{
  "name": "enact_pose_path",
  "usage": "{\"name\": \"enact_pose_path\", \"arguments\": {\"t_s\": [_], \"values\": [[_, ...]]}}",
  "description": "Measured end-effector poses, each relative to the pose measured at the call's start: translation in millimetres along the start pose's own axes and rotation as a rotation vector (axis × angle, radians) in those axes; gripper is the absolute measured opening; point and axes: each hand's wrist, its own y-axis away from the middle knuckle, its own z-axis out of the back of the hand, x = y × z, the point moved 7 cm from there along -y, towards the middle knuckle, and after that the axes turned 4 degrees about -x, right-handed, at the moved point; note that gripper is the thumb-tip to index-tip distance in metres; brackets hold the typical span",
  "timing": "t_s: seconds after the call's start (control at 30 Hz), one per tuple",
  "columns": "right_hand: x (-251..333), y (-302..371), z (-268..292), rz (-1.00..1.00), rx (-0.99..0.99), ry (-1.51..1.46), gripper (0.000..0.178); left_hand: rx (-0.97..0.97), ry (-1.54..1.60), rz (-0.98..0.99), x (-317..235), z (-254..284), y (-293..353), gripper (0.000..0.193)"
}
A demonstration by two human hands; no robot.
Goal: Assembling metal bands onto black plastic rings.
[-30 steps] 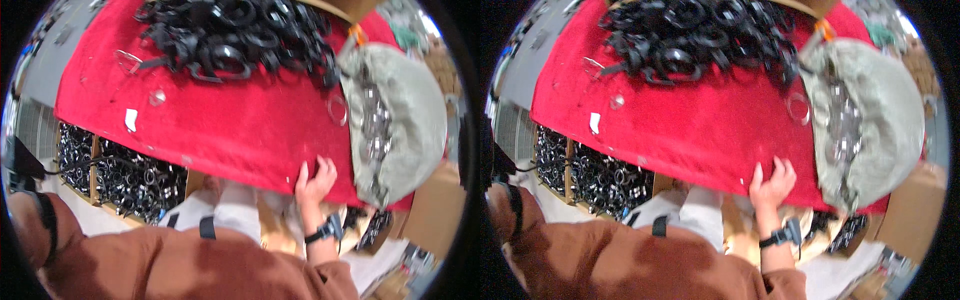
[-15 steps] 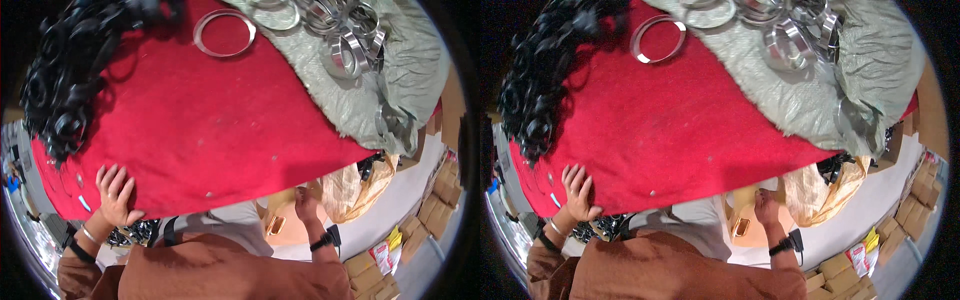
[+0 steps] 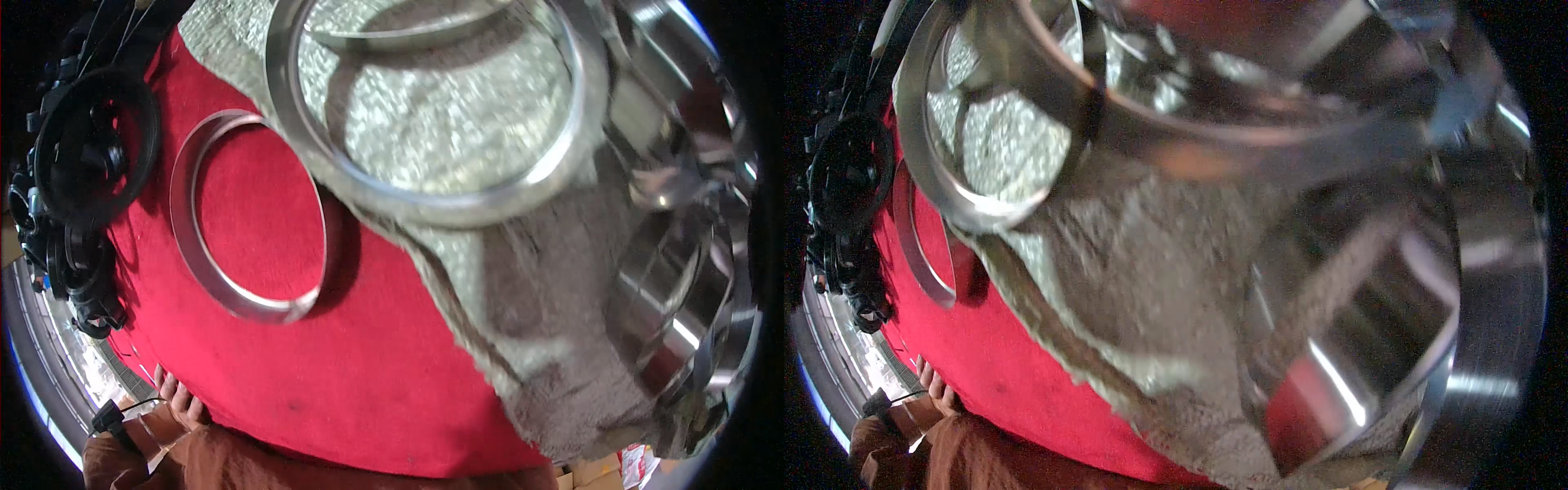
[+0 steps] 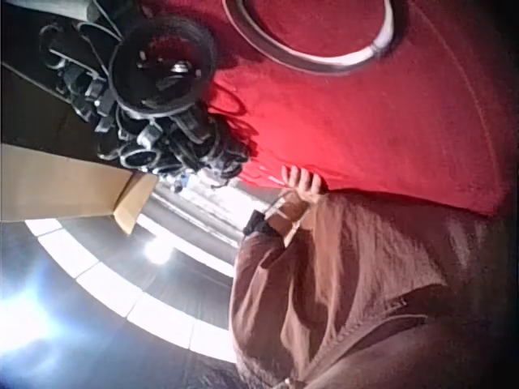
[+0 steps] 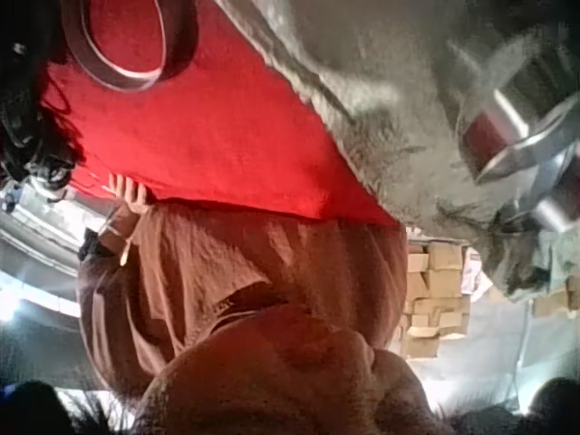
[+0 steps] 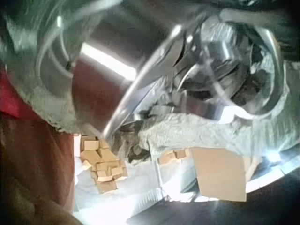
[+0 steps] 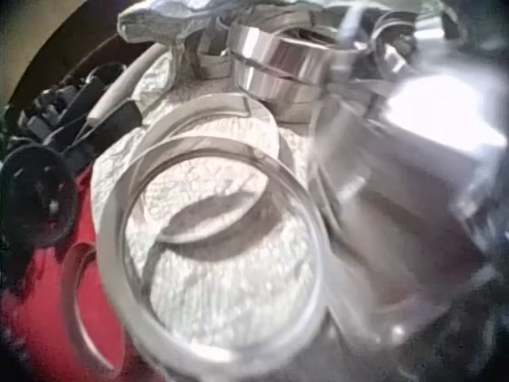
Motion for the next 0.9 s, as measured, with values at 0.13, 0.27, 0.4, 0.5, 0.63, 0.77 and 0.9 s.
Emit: {"name": "enact_pose_path", "arguments": {"t_s": [0.13, 0.27, 0.4, 0.5, 0.63, 0.77, 0.9], "values": [[-5, 0, -2, -0.018, 0.023, 0.013, 0.025, 0.001, 0.018, -0.004, -5, -1, -9, 0.064], [1, -2, 1, -0.005, 0.034, 0.048, 0.026, -0.002, 0.031, 0.017, -3, 5, 0, 0.065], [-5, -2, -6, -0.007, 0.055, 0.026, 0.027, 0.016, 0.032, -0.011, -10, 8, -20, 0.065], [-7, -3, -8, -0.008, 0.053, 0.032, 0.027, 0.020, 0.041, -0.012, -10, 7, -16, 0.066], [0, -13, -10, 0.015, 0.033, 0.027, 0.028, 0.015, 0.039, -0.013, -7, -3, -8, 0.067], [-8, -14, -7, 0.011, 0.021, 0.035, 0.029, 0.014, 0.041, -0.017, -10, -2, -4, 0.067], [-20, 1, -3, 0.019, 0.020, 0.006, 0.030, 0.040, 0.098, -0.091, -12, -4, -14, 0.076]]}}
